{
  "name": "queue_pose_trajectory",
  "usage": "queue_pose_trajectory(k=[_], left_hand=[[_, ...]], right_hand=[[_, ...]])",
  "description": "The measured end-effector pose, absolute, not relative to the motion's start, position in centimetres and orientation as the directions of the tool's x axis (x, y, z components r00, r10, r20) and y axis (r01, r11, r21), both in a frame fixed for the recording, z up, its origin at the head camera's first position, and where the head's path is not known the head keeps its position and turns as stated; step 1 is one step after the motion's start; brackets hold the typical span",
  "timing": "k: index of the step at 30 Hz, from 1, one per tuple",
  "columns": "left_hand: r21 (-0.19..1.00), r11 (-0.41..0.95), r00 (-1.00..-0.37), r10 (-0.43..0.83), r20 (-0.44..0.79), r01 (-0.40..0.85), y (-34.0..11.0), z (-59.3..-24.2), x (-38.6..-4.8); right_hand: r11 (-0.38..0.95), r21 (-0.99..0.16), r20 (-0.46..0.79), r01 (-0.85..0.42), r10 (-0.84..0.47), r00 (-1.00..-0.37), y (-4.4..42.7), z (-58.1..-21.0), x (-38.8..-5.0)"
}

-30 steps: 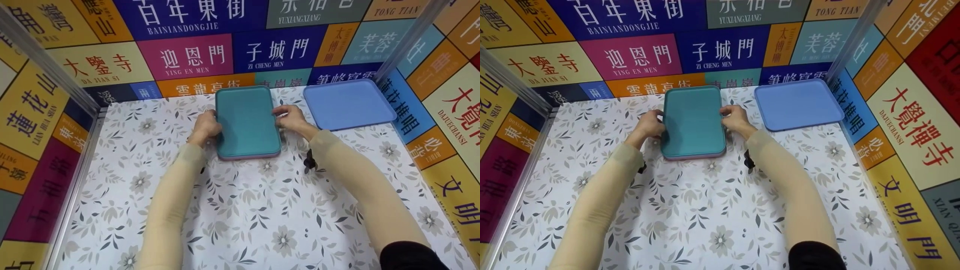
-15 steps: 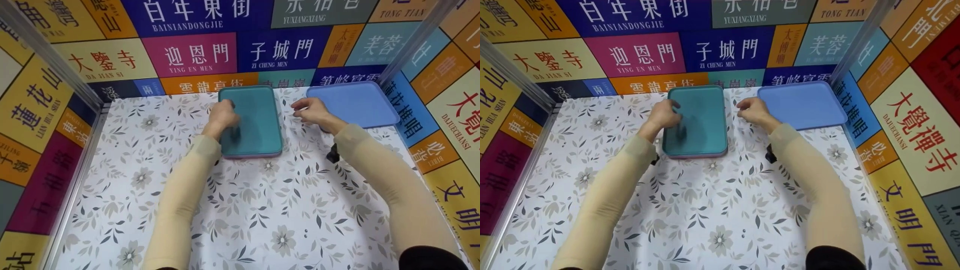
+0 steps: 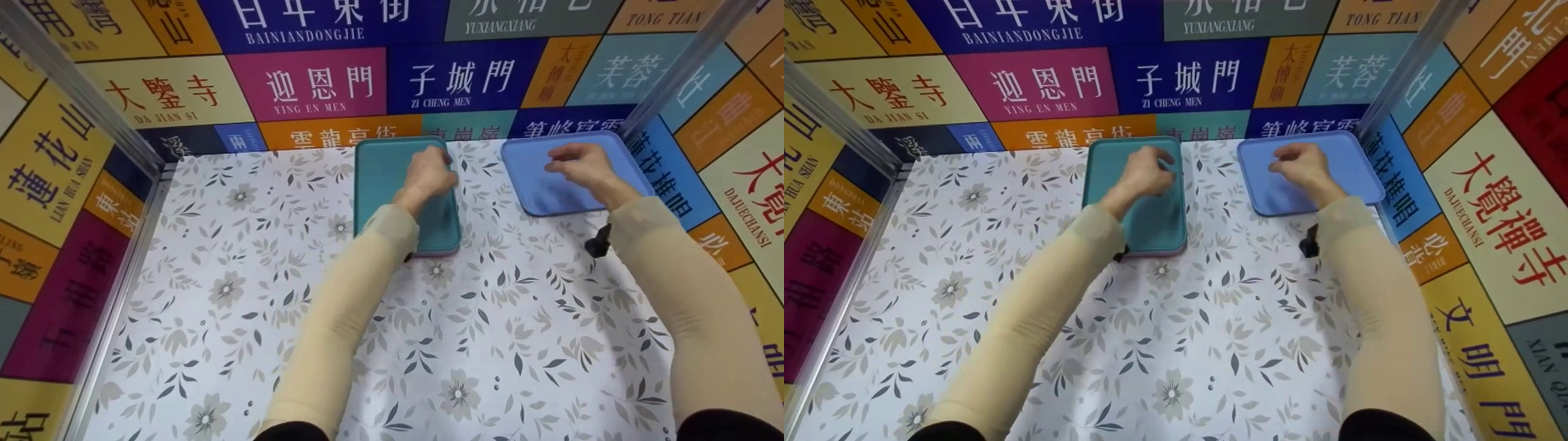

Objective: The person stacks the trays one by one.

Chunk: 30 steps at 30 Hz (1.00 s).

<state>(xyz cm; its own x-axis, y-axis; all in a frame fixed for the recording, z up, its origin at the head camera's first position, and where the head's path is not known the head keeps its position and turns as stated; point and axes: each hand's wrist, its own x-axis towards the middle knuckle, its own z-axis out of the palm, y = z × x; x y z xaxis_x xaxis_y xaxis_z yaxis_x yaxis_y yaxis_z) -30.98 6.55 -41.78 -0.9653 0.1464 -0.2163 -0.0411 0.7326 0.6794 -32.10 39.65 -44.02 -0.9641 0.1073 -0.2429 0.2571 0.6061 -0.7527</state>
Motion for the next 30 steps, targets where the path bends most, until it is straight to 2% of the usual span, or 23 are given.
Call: queue_pose_trajectory(k=[5, 8, 12, 17, 22, 24, 30], left_hand=[[0.740, 0.671, -0.962, 0.175, -0.211, -0.040, 10.0, -43.8, -32.0], [0.784, 0.610, -0.957, 0.144, -0.251, -0.114, 13.3, -48.5, -34.7], [0.829, 0.516, -0.939, 0.126, -0.320, -0.213, 16.1, -50.8, -35.0], [0.864, 0.402, -0.927, 0.082, -0.365, -0.304, 16.7, -47.2, -31.2], [0.853, 0.336, -0.901, 0.026, -0.433, -0.400, 18.8, -46.0, -29.6], [0.842, 0.336, -0.890, 0.023, -0.456, -0.423, 20.1, -47.2, -30.0], [0.839, 0.376, -0.893, 0.061, -0.446, -0.393, 25.1, -54.8, -33.6]], right_hand=[[0.555, -0.765, -0.311, 0.327, 0.127, -0.942, 43.5, -43.0, -32.3], [0.561, -0.740, -0.358, 0.370, 0.137, -0.924, 46.0, -42.7, -32.0], [0.544, -0.724, -0.411, 0.423, 0.151, -0.899, 49.6, -42.7, -31.1], [0.488, -0.726, -0.443, 0.484, 0.206, -0.872, 53.7, -43.1, -29.8], [0.393, -0.701, -0.506, 0.595, 0.313, -0.803, 56.7, -43.8, -28.5], [0.360, -0.686, -0.531, 0.632, 0.345, -0.773, 57.0, -43.9, -27.7], [0.294, -0.649, -0.590, 0.701, 0.387, -0.708, 57.9, -45.1, -26.7]])
